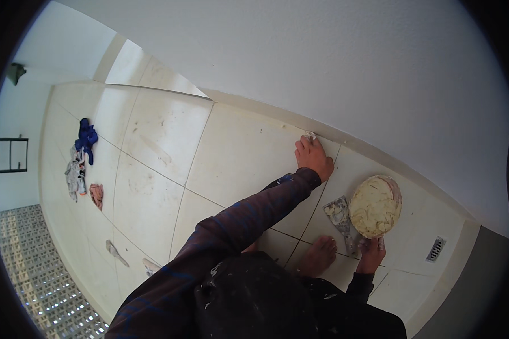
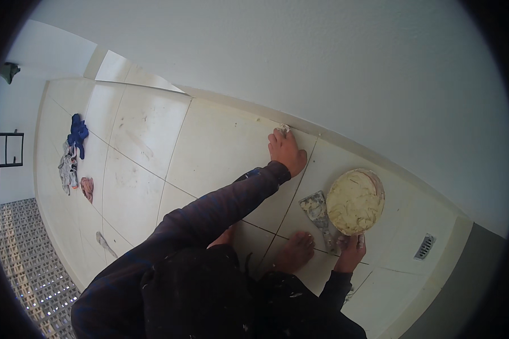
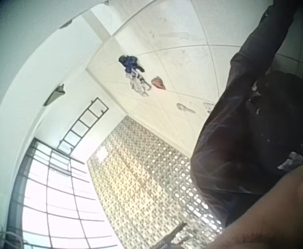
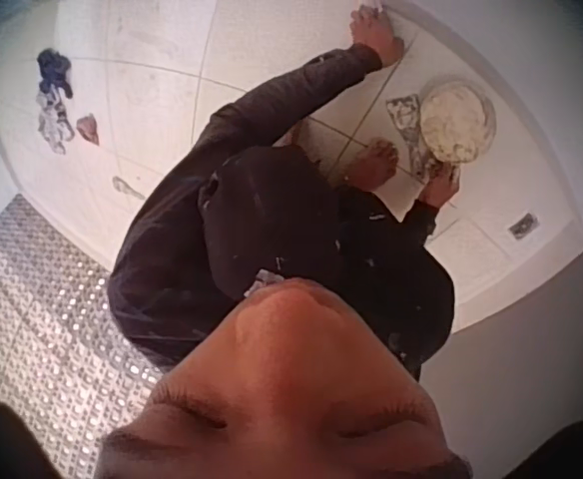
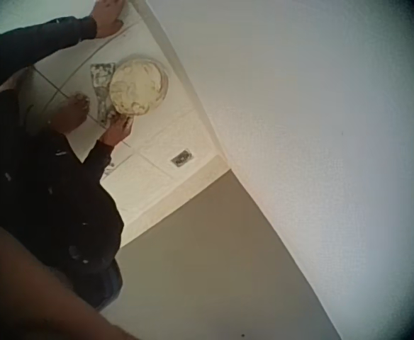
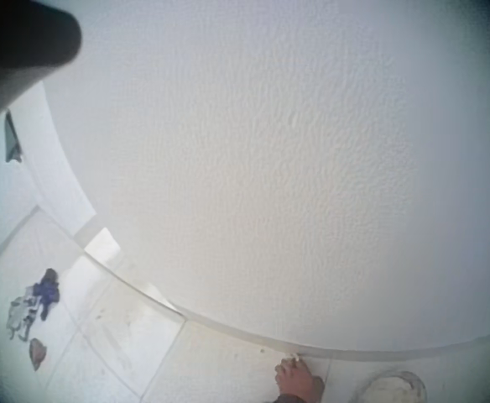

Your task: The person applies grout to joints between floor tiles using a putty knife and their fingers. They pick up material from a container and spread it along the lines, smoothing the surface over multiple sections of the floor.

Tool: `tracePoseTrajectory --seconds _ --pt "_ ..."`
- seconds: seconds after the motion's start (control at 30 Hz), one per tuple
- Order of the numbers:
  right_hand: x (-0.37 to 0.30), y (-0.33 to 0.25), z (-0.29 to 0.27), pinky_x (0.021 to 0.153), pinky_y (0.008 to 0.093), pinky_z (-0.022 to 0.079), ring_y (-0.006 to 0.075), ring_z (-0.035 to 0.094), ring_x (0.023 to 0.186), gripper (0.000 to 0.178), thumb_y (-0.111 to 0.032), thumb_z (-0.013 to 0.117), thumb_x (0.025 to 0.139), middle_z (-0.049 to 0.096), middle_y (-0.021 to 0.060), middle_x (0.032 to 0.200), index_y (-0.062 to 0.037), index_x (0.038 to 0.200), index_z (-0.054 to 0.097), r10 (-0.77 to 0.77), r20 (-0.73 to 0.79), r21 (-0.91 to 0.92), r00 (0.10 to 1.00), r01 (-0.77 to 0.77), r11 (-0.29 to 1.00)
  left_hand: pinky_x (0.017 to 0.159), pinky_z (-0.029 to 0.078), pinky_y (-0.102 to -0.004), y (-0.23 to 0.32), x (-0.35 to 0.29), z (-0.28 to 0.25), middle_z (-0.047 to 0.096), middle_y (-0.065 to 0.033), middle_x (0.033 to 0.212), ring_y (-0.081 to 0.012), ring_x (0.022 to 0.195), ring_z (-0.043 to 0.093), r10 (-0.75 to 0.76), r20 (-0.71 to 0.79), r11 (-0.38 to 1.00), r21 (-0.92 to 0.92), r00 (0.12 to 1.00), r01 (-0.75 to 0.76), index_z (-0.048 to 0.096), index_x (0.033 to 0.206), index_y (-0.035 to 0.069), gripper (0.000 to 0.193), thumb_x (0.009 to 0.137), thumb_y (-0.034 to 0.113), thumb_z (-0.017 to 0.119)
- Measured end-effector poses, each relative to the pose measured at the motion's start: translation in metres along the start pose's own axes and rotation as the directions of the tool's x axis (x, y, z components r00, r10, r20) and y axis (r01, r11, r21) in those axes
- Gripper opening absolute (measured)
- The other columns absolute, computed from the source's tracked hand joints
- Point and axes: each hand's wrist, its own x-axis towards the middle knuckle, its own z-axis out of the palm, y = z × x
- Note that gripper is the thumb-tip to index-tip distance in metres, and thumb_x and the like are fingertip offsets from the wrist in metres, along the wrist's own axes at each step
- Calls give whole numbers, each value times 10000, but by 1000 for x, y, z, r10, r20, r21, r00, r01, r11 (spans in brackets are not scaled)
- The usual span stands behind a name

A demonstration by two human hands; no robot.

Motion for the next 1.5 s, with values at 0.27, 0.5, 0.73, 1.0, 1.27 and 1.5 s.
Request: tracePoseTrajectory --seconds 0.27,0.5,0.73,1.0,1.27,1.5 --pt "1 -2 -4 624 239 488 94 598 723 250 -231 570 986 637 3 894 -42 1143 616 4 -16 -11 1000 -4 1000 760 470 -382 -18 2 -27 516 -143 942 -247 892 548 -127 82 672 -726 989 146 466 1279 -69 499 825 101 588" --pt "2 4 0 610 242 493 103 601 717 269 -249 582 984 625 8 893 -38 1148 611 22 13 22 1000 -22 999 944 424 -443 -80 17 -14 472 -247 1188 -355 1095 496 -326 -308 879 -447 894 166 441 1359 -41 575 830 131 587" --pt "5 4 -7 593 243 506 102 611 695 261 -245 593 992 638 23 872 -23 1127 611 10 -17 43 1000 -9 999 1032 380 -499 -56 13 -16 489 -249 1252 -396 1200 448 -224 -253 963 -205 941 175 475 1350 -26 550 834 141 571" --pt "5 5 -9 598 241 503 101 611 702 261 -252 587 998 638 21 860 -30 1133 609 -11 3 31 1000 11 999 662 420 -289 -14 3 -24 494 -10 909 -109 767 487 -248 325 152 -917 913 368 277 1484 42 623 908 69 514" --pt "5 6 -7 600 242 503 103 610 709 249 -239 577 999 637 19 869 -30 1132 604 6 15 37 1000 -6 999 593 401 -282 9 10 -4 457 15 838 -96 694 451 -223 342 -27 -938 913 345 -70 1573 148 877 906 56 493" --pt "5 9 -7 598 246 502 100 611 709 255 -250 579 999 642 15 873 -34 1129 612 2 16 20 1000 -3 1000 591 432 -295 54 -12 29 516 -23 872 -113 672 471 -137 417 118 -894 899 432 -121 1569 116 915 925 108 528"
